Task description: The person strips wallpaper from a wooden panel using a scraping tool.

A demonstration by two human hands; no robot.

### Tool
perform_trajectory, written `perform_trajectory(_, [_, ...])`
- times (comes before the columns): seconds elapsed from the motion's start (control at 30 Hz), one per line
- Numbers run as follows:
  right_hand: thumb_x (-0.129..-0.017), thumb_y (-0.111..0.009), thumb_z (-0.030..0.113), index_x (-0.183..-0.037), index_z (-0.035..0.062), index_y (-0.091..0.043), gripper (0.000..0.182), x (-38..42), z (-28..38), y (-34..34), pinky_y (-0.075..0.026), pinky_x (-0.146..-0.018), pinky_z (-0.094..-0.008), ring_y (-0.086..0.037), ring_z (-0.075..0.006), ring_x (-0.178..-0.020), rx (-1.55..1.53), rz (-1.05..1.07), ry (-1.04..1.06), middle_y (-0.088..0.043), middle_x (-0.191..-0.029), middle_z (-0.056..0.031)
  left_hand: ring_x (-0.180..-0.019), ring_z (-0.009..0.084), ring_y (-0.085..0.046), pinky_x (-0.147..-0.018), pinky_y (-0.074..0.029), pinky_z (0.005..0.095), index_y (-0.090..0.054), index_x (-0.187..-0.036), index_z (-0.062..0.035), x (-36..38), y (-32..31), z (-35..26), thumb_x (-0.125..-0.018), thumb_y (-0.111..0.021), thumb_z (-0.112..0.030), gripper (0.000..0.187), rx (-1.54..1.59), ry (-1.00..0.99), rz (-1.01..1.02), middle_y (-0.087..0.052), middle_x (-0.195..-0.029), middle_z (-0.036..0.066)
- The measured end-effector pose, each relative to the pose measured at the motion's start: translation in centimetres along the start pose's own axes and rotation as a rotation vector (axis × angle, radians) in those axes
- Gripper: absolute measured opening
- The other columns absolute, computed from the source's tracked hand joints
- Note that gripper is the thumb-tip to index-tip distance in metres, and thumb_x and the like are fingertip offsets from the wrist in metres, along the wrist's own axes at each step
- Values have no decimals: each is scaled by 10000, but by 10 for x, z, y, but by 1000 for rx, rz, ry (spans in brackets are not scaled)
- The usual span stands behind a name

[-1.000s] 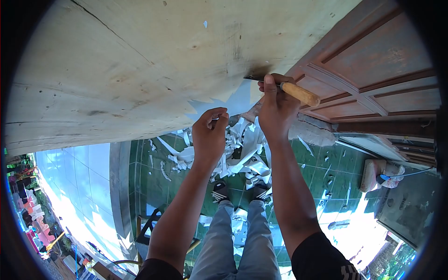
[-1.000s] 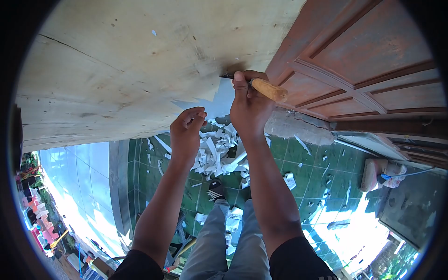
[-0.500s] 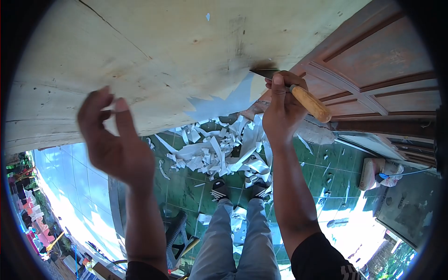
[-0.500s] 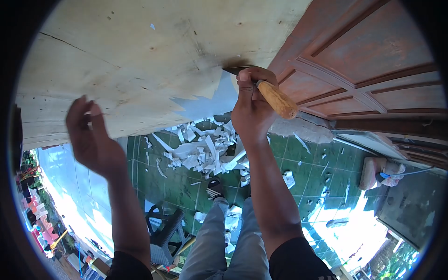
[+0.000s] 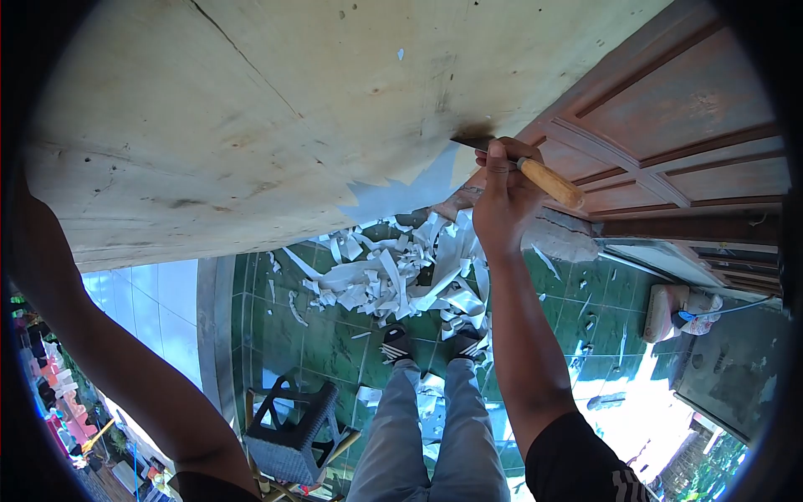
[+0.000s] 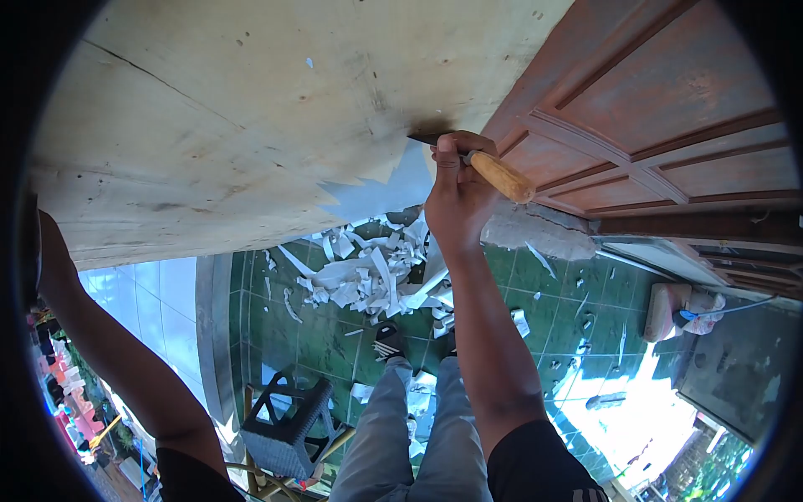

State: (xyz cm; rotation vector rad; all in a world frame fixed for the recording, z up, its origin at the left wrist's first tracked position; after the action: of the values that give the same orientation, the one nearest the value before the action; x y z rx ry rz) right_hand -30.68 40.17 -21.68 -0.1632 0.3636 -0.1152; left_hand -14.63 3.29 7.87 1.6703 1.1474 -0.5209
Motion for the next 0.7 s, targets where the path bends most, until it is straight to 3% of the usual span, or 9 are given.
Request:
perform_trajectory(0.27, [-1039,-634,118,-1070,9,-572,128,-1,20,8,-524,-816,-284,-629,-134,-872,-12,69,8,-637,-1024,-67,-792,188,-623,-681,-531,373,-607,-1010,-54,35,37,-27,-1106,-393,-479,486,-63,-80,-89,-577,-911,78])
perform_trajectory(0.37, [-1038,-632,103,-1064,14,-564,115,-2,12,19,-512,-842,-285,-612,-130,-904,-16,119,-58,-619,-1032,-56,-719,139,-575,-633,-494,321,-629,-932,-55,73,65,11,-1103,-434,-443,466,433,254,-251,-561,-797,39])
perform_trajectory(0.5, [-1043,-621,109,-1064,22,-558,109,-5,20,24,-506,-823,-282,-590,-121,-894,-67,230,-18,-612,-1084,-76,-892,207,-708,-749,-599,361,-712,-1237,-81,94,100,-29,-1045,-573,-429,421,-357,13,-191,-709,-1163,121])
perform_trajectory(0.53, [-1046,-616,106,-1061,31,-555,98,-6,24,28,-497,-820,-276,-579,-118,-909,-86,219,-18,-603,-1075,-68,-957,262,-718,-804,-595,439,-707,-1263,-119,102,108,-31,-1035,-398,-609,623,-457,95,-232,-723,-1131,131])
perform_trajectory(0.63, [-1044,-619,96,-1055,28,-535,109,-9,8,32,-462,-825,-257,-538,-111,-894,-142,290,-156,-575,-1062,-56,-942,253,-702,-828,-564,408,-731,-1221,-92,120,120,-71,-1064,-487,-484,488,-509,17,-259,-720,-1127,124])
perform_trajectory(0.7, [-1043,-622,101,-1053,30,-531,116,-16,13,36,-460,-825,-255,-535,-109,-897,-164,359,-130,-573,-1051,-55,-977,260,-689,-865,-541,419,-733,-1202,-90,132,126,-99,-1079,-456,-458,477,-588,-27,-258,-727,-1098,113])
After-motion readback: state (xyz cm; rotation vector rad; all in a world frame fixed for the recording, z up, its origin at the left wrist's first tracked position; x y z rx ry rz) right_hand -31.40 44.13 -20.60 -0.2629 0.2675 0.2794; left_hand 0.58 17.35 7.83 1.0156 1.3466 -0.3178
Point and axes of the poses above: each hand's wrist, its own x-axis away from the middle knuckle, its own y-axis out of the back of the hand, z = x × y, the point moved 9 cm from there along -x, towards the middle knuckle
